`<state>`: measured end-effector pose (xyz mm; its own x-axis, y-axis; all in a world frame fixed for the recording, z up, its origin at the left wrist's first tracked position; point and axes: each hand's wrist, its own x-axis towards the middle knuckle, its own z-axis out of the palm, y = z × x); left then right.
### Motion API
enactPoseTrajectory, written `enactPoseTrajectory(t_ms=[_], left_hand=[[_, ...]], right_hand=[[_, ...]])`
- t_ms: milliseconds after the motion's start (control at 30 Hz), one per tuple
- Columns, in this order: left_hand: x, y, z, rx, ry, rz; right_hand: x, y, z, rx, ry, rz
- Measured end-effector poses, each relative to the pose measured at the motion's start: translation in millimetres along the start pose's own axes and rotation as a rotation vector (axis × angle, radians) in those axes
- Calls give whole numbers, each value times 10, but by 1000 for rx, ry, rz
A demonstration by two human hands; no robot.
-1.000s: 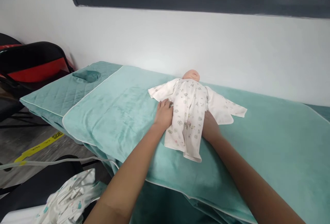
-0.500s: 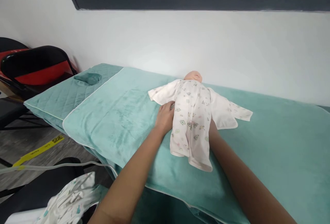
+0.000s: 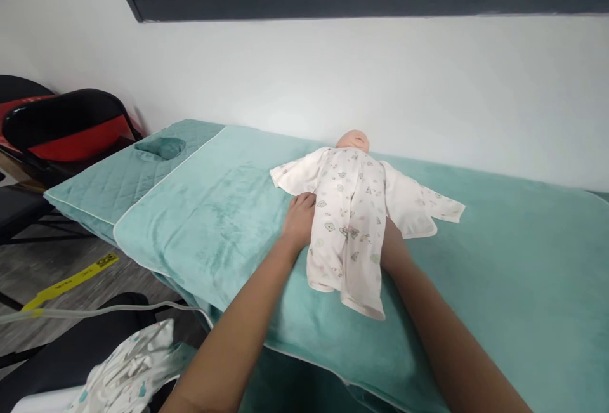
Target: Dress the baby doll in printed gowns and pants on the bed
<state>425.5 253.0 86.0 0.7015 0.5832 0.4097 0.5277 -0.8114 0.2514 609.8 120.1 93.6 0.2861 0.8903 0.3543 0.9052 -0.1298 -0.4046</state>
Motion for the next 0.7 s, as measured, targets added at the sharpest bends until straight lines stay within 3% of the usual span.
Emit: enactPoseTrajectory(t_ms=[100, 200, 367, 567, 700], left_hand=[[-5, 5, -35, -18, -13, 10], [-17, 20, -79, -51, -45, 60], [-19, 42, -87, -37, -56, 47], [7, 30, -60, -12, -62, -5], [2, 40, -97, 10, -55, 8]], right_hand=[[-75, -4, -66, 51, -30, -9], [-192, -7, -141, 125, -79, -110], [-317, -6, -198, 194, -67, -139], [-310, 24, -155, 149, -118, -187], [-303, 54, -128, 89, -86, -261]])
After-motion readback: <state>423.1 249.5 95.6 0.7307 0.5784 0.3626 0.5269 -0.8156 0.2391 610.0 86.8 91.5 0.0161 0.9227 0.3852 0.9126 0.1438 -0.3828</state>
